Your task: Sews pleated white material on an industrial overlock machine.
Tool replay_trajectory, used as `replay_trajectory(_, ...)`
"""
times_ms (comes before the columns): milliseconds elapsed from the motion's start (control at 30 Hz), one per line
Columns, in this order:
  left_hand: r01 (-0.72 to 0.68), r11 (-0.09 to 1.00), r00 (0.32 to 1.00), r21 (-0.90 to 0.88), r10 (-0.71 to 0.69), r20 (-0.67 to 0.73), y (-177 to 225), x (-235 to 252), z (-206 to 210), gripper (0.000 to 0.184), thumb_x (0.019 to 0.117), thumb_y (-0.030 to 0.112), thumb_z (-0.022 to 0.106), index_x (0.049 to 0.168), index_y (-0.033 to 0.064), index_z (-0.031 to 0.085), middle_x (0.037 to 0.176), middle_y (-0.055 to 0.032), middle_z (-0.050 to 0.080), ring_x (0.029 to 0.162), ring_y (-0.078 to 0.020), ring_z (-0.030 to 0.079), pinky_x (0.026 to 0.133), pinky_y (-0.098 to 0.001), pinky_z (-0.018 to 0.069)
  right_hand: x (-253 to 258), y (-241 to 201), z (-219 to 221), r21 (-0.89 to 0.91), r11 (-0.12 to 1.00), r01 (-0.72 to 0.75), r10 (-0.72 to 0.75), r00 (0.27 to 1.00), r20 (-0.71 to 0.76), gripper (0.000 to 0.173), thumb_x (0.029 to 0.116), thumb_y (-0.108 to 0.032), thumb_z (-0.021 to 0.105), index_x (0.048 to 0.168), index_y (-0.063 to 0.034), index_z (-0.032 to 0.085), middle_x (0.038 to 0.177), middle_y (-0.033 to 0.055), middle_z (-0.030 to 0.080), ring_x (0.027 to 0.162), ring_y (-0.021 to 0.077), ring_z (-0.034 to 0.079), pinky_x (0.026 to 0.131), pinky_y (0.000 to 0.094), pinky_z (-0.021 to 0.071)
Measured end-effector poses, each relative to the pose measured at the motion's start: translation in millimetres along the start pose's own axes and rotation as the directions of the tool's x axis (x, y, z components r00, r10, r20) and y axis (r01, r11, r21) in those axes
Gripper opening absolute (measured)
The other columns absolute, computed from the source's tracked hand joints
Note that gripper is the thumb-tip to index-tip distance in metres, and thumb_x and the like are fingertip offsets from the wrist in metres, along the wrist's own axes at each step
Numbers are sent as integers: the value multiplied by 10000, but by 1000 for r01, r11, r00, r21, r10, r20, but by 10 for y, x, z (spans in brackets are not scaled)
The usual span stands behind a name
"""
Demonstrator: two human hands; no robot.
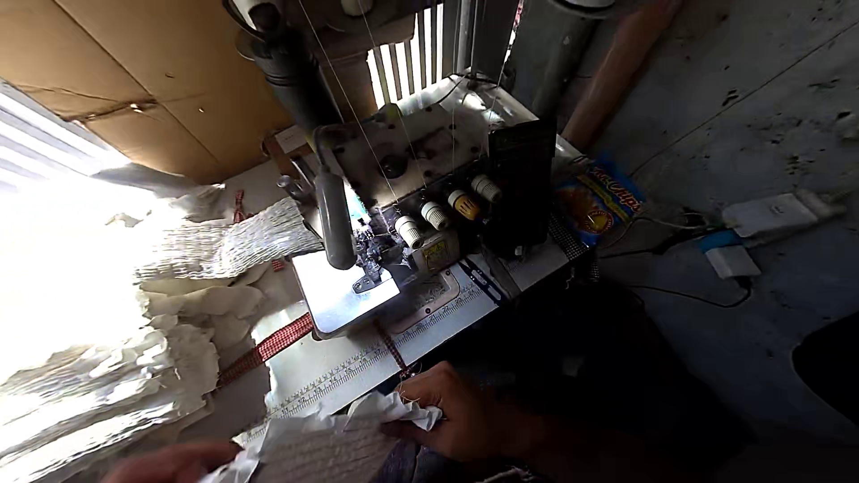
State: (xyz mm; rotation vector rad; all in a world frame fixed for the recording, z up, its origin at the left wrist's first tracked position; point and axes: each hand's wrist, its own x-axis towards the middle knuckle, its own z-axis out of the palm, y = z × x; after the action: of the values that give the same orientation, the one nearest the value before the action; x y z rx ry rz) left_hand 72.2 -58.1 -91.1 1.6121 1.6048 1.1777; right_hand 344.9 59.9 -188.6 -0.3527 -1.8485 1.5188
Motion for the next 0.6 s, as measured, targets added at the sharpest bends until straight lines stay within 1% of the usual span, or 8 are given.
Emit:
replay_trajectory(100, -163, 940, 978, 299, 114, 172, 123, 509, -142, 290, 945, 286, 748, 1081, 38, 682, 975, -39, 729, 860, -76, 691, 768, -284, 588, -4, 79, 218, 92, 995, -31, 40, 995, -95, 201, 990, -122, 667, 1009, 70, 722, 893, 122, 748, 859, 74, 716, 808, 247, 588)
replay_trajectory(167, -233, 868, 959, 439, 130, 252, 111, 916, 88, 355, 934, 454, 712, 1100, 142, 746, 964, 35, 749, 859, -20, 692, 770, -251, 589, -53, 201, 278, 63, 992, -108, 113, 991, -69, 193, 983, -130, 678, 1042, 48, 726, 929, 112, 755, 891, 95, 724, 833, 291, 597)
replay_trajectory(267, -277, 876, 909, 396, 105, 403, -264, 1226, 443, 262, 886, 414, 723, 1044, 212, 778, 912, 83, 722, 831, -14, 677, 756, -258, 585, -126, 265, 163, -117, 964, -239, 230, 969, -91, 319, 887, -177, 783, 1120, 30, 718, 1053, 129, 740, 978, 151, 712, 896, 345, 588)
replay_trajectory(333, -310, 896, 890, 318, 156, 429, -448, 1264, 546, 216, 886, 396, 719, 957, 202, 780, 836, 92, 665, 774, 16, 612, 696, -203, 521, -72, 240, 39, -224, 951, -211, 135, 940, -313, 581, 859, -289, 822, 1317, 20, 643, 1250, 132, 684, 1102, 134, 684, 940, 306, 593)
replay_trajectory(400, -299, 926, 880, 230, 174, 442, -472, 1250, 548, 203, 904, 395, 728, 951, 204, 779, 831, 111, 649, 780, 56, 591, 691, -133, 492, 59, 167, -80, -303, 943, -139, -3, 906, -423, 682, 903, -451, 760, 1360, 27, 596, 1318, 151, 642, 1178, 157, 644, 962, 308, 573)
replay_trajectory(500, -243, 962, 866, 124, 157, 474, -445, 1240, 551, 254, 940, 446, 708, 995, 207, 773, 844, 129, 648, 778, 64, 595, 676, -113, 496, 305, 158, -98, -276, 959, -64, -44, 929, -368, 585, 940, -511, 687, 1205, 10, 705, 1152, 104, 727, 1090, 155, 674, 951, 340, 566)
replay_trajectory(567, -188, 982, 862, 32, 149, 484, -424, 1281, 501, 265, 994, 427, 644, 985, 189, 761, 847, 122, 658, 776, 42, 612, 683, -136, 520, 446, 259, -46, -158, 987, -23, -40, 923, -383, 263, 974, -240, 693, 979, 14, 762, 926, 75, 751, 889, 82, 701, 822, 249, 583)
replay_trajectory(600, -169, 986, 865, 6, 145, 480, -404, 1305, 460, 265, 1021, 391, 605, 972, 181, 759, 853, 117, 663, 788, 29, 619, 697, -147, 525, 486, 303, -32, -105, 994, -17, -27, 917, -399, 194, 978, -144, 666, 936, 17, 764, 897, 73, 748, 864, 69, 700, 804, 233, 583)
